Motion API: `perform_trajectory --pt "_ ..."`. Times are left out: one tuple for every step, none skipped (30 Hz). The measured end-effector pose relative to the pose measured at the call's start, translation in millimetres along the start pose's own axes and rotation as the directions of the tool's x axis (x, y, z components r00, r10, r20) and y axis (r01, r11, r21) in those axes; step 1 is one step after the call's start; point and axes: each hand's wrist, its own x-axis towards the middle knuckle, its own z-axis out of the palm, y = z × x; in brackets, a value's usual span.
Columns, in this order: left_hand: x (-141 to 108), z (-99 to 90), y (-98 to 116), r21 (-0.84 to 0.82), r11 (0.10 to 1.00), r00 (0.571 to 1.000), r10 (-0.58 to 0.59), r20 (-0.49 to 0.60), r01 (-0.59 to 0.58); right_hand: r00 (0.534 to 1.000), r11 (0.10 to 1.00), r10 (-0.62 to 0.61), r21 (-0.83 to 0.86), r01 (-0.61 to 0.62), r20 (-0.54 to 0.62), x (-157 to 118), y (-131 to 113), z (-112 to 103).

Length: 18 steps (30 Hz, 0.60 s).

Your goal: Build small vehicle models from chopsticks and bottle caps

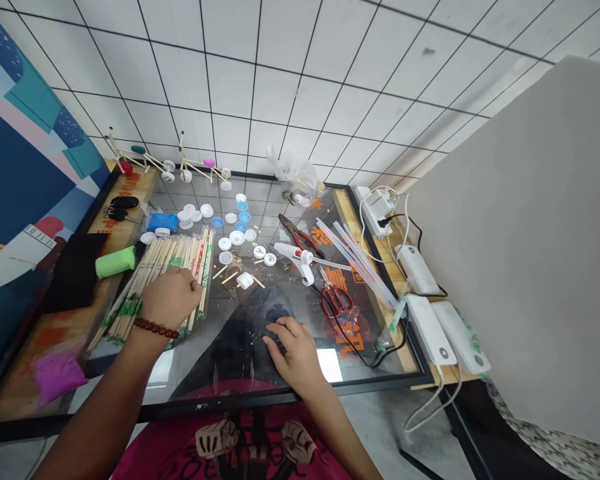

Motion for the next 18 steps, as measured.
perform_trajectory --pt "-1 1.3 -2 -0.013 1.0 1.0 -0.003 -0.028 0.003 1.0 1.0 0.005 -0.001 -0.005 0.004 0 0 0" --pt "-2 2.0 -5 -0.028 1.0 0.999 -0.013 -0.047 0.012 1.0 1.0 0.008 -0.002 -0.008 0.006 0 0 0" --pt "-2 2.1 -8 -0.04 0.999 0.998 -0.03 -0.055 0.028 1.0 1.0 0.009 -0.003 -0.009 0.007 0 0 0" --pt "-2 1.7 -11 -0.047 0.998 0.997 -0.054 -0.052 0.051 1.0 1.0 0.007 -0.003 -0.007 0.006 0 0 0" --pt "-2 0.7 -14 -0.046 0.996 0.997 -0.074 -0.037 0.073 1.0 1.0 0.003 -0.002 -0.003 0.005 0 0 0" --pt "-1 -0.8 -16 -0.037 0.996 0.996 -0.085 -0.013 0.084 1.0 1.0 -0.004 -0.001 0.004 0.003 1 0 0" --pt "0 -2.5 -17 -0.024 0.996 0.996 -0.084 0.018 0.085 1.0 1.0 -0.008 0.0 0.008 0.002 1 1 0" --pt "1 -4.4 -17 -0.008 0.996 0.995 -0.085 0.047 0.085 1.0 1.0 -0.011 0.001 0.011 0.001 1 1 0" --pt "2 -6.4 -16 0.007 0.996 0.994 -0.087 0.073 0.087 1.0 1.0 -0.012 0.0 0.012 0.002 1 1 0" --pt "3 -8.5 -14 0.019 0.996 0.991 -0.093 0.094 0.092 1.0 1.0 -0.01 -0.003 0.01 0.001 1 0 0" --pt "3 -10.6 -13 0.028 0.995 0.989 -0.102 0.107 0.1 1.0 1.0 -0.008 -0.005 0.008 0.0 1 0 -1" --pt "3 -12.8 -12 0.032 0.993 0.987 -0.114 0.111 0.111 1.0 1.0 -0.007 -0.008 0.007 -0.002 1 0 -1" --pt "3 -15.0 -12 0.028 0.993 0.987 -0.116 0.107 0.114 1.0 1.0 -0.006 -0.009 0.006 -0.005 1 -1 -1" --pt "1 -17.1 -14 0.017 0.994 0.99 -0.105 0.095 0.104 1.0 1.0 -0.006 -0.009 0.005 -0.005 1 -1 0" --pt "0 -19.2 -16 -0.001 0.996 0.993 -0.088 0.082 0.088 1.0 1.0 -0.004 -0.008 0.004 -0.004 1 -1 0" --pt "-2 -21.1 -20 -0.025 0.997 0.995 -0.073 0.063 0.075 1.0 1.0 -0.002 -0.008 0.002 -0.003 1 0 0" --pt "-5 -22.9 -24 -0.054 0.996 0.997 -0.066 0.039 0.069 1.0 1.0 0.0 -0.009 0.0 -0.002 1 0 1" --pt "-7 -24.6 -29 -0.092 0.993 0.997 -0.07 0.008 0.071 1.0 1.0 0.002 -0.01 -0.002 -0.002 0 1 1"
